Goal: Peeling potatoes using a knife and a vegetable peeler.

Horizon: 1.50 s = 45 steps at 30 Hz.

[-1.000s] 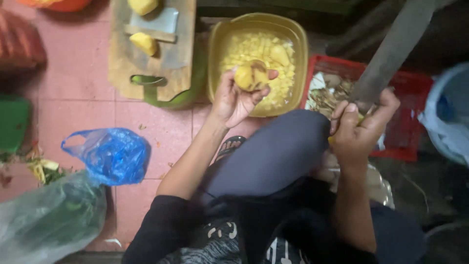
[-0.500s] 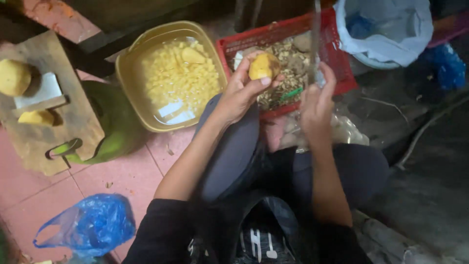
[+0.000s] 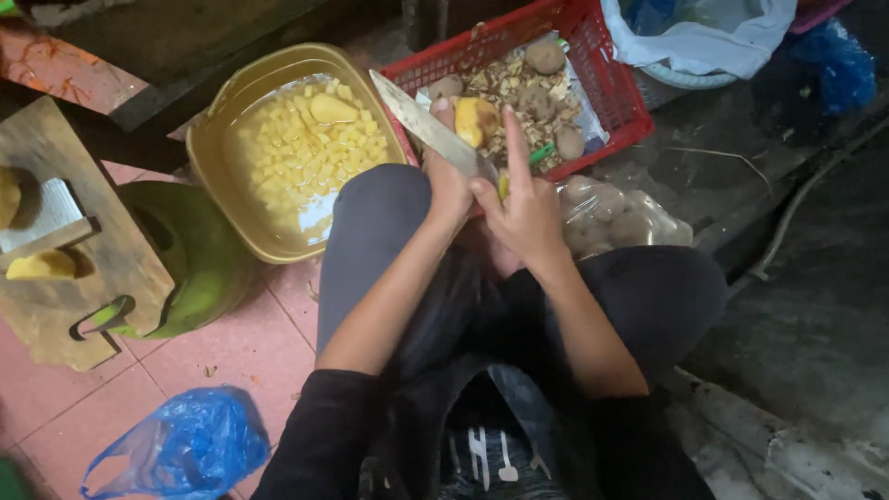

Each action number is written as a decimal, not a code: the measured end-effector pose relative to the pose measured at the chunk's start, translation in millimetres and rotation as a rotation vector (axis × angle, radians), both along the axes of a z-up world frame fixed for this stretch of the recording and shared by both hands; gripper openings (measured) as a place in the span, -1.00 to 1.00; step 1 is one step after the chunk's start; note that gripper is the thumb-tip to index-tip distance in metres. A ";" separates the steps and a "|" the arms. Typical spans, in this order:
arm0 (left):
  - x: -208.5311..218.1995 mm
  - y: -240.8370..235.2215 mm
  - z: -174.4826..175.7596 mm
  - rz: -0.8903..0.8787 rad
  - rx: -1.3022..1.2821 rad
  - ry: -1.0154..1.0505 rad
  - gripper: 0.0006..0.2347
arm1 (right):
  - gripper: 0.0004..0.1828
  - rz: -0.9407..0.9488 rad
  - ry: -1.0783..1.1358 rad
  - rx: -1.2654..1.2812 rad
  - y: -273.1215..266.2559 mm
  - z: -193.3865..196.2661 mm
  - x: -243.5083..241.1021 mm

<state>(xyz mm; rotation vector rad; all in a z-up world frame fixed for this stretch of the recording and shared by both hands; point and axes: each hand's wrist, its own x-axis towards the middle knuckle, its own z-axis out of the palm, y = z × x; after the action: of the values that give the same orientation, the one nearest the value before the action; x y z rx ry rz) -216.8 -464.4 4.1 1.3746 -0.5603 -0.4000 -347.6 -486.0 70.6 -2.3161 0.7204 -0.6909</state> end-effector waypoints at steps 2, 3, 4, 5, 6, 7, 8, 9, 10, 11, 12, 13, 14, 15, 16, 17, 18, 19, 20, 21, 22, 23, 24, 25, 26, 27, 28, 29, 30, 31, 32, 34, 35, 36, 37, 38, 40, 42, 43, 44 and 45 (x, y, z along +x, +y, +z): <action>1.4 -4.8 -7.0 0.009 0.001 0.034 -0.67 | -0.05 -0.013 0.020 -0.021 -2.5 -9.0 4.7; 2.8 -7.3 -10.5 0.022 0.000 0.069 -0.68 | -0.04 -0.023 0.040 -0.043 -3.9 -13.6 7.7; 3.4 -7.2 -11.8 0.020 0.003 0.069 -0.68 | -0.04 -0.025 0.040 -0.041 -5.7 -18.5 9.4; 3.8 -6.9 -13.1 0.011 0.030 0.030 -0.69 | -0.04 -0.031 0.043 -0.005 -7.4 -23.6 11.0; 4.0 -5.6 -14.4 0.003 0.059 -0.011 -0.69 | -0.04 -0.037 0.045 0.032 -8.2 -28.8 12.1; 4.9 -4.7 -16.2 0.002 0.063 -0.013 -0.69 | -0.04 -0.038 0.043 0.037 -9.4 -34.4 12.3; 5.3 -4.4 -18.1 -0.011 0.085 -0.064 -0.68 | -0.06 -0.035 0.017 0.053 -10.7 -40.0 12.1; 5.9 -3.7 -19.9 -0.024 0.107 -0.116 -0.67 | -0.07 -0.033 -0.009 0.069 -11.8 -45.4 12.1; 5.5 -3.9 -24.1 -0.027 0.107 -0.115 -0.67 | -0.07 -0.035 -0.008 0.069 -13.7 -51.7 12.6; 5.2 -3.6 -28.1 -0.038 0.094 -0.069 -0.69 | -0.10 -0.034 -0.038 0.062 -15.2 -57.8 13.3; 4.6 -3.5 -32.1 -0.046 0.082 -0.023 -0.70 | -0.12 -0.031 -0.068 0.054 -16.9 -63.8 13.7; 4.8 -4.2 -43.3 -0.047 0.081 -0.021 -0.70 | -0.12 -0.032 -0.066 0.053 -19.3 -66.1 16.0; 3.5 -5.3 -54.7 -0.031 0.140 0.000 -0.70 | -0.16 -0.065 -0.043 0.091 -22.5 -68.3 16.9; 2.3 -5.8 -66.2 -0.014 0.198 0.021 -0.67 | -0.20 -0.097 -0.019 0.128 -25.1 -70.6 18.0; -0.7 -7.2 -67.3 -0.002 0.200 0.025 -0.67 | -0.20 -0.085 -0.016 0.130 -28.0 -72.6 17.3; -3.3 -8.2 -68.3 -0.012 0.082 -0.084 -0.70 | -0.27 -0.091 -0.026 0.147 -30.4 -74.6 16.9; -3.4 -8.9 -69.0 -0.026 -0.035 -0.197 -0.71 | -0.35 -0.097 -0.041 0.164 -32.4 -76.7 18.7; -3.0 -6.5 -57.4 -0.015 -0.032 -0.198 -0.71 | -0.35 -0.086 -0.041 0.167 -32.4 -76.8 21.1; -3.8 -5.9 -45.7 -0.046 -0.018 -0.129 -0.74 | -0.42 -0.070 -0.099 0.167 -33.5 -76.6 22.2; -4.9 -5.8 -34.0 -0.077 -0.004 -0.061 -0.75 | -0.49 -0.054 -0.156 0.169 -35.1 -76.4 22.9; -5.7 -4.7 -30.5 -0.077 -0.004 -0.058 -0.75 | -0.49 -0.054 -0.153 0.169 -35.4 -77.0 22.6; -6.7 -3.8 -26.9 -0.066 0.008 -0.141 -0.74 | -0.53 -0.061 -0.168 0.203 -35.9 -77.5 22.2; -6.5 -3.6 -23.0 -0.054 0.019 -0.225 -0.74 | -0.57 -0.067 -0.185 0.237 -37.1 -77.9 22.8; -6.1 -4.2 -22.6 -0.054 0.018 -0.224 -0.74 | -0.57 -0.067 -0.184 0.236 -37.3 -73.9 24.7; -5.9 -5.3 -22.2 -0.067 0.019 -0.168 -0.75 | -0.57 -0.092 -0.219 0.371 -37.8 -69.9 26.2; -5.9 -6.3 -21.8 -0.079 0.019 -0.111 -0.75 | -0.56 -0.115 -0.254 0.506 -38.3 -66.0 27.7; -4.9 -6.5 -23.9 -0.080 0.020 -0.110 -0.75 | -0.56 -0.116 -0.253 0.507 -39.1 -62.3 27.2; -3.8 -6.6 -26.1 -0.117 0.010 0.008 -0.75 | -0.51 -0.118 -0.291 0.770 -40.0 -58.6 26.7; -1.9 -7.9 -27.6 -0.152 -0.001 0.124 -0.76 | -0.41 -0.114 -0.329 1.032 -42.0 -54.5 27.0; 0.9 -11.0 -34.1 -0.152 -0.002 0.123 -0.76 | -0.41 -0.113 -0.330 1.031 -45.0 -51.7 24.8; 3.2 -12.5 -41.2 -0.178 -0.087 0.249 -0.77 | -0.33 -0.068 -0.347 1.191 -46.4 -49.5 22.1; 5.7 -14.9 -50.7 -0.203 -0.172 0.372 -0.79 | -0.22 -0.021 -0.365 1.351 -48.1 -49.9 19.3; 6.0 -15.8 -53.0 -0.221 -0.222 0.412 -0.78 | -0.21 0.001 -0.375 1.340 -48.3 -52.4 19.1; 5.1 -16.1 -55.5 -0.239 -0.272 0.454 -0.77 | -0.19 0.021 -0.384 1.329 -47.8 -54.9 17.8; 5.0 -15.7 -46.2 -0.240 -0.270 0.455 -0.77 | -0.19 0.020 -0.385 1.329 -45.0 -56.7 18.1; 5.5 -16.3 -36.8 -0.233 -0.264 0.579 -0.71 | -0.32 0.007 -0.337 1.170 -43.1 -58.2 18.9; 8.1 -16.1 -28.1 -0.226 -0.256 0.703 -0.65 | -0.39 -0.005 -0.290 1.012 -36.9 -62.3 18.1; 12.3 -14.6 -29.5 -0.191 -0.320 0.829 -0.64 | -0.39 0.021 -0.167 0.531 -28.1 -67.5 14.5; 13.2 -14.6 -33.6 -0.191 -0.319 0.827 -0.64 | -0.39 0.021 -0.170 0.532 -23.1 -64.1 13.8; 14.2 -14.5 -37.6 -0.167 -0.289 0.841 -0.63 | -0.39 0.051 -0.155 0.427 -17.8 -60.5 13.2; 15.3 -14.2 -41.8 -0.142 -0.259 0.855 -0.61 | -0.34 0.082 -0.140 0.323 -12.4 -57.1 12.8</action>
<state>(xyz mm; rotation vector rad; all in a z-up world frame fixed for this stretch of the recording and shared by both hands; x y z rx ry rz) -201.5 -478.7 -37.7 0.8034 0.0081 -0.9319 -334.8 -498.4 13.5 -1.9710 0.6191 -0.6412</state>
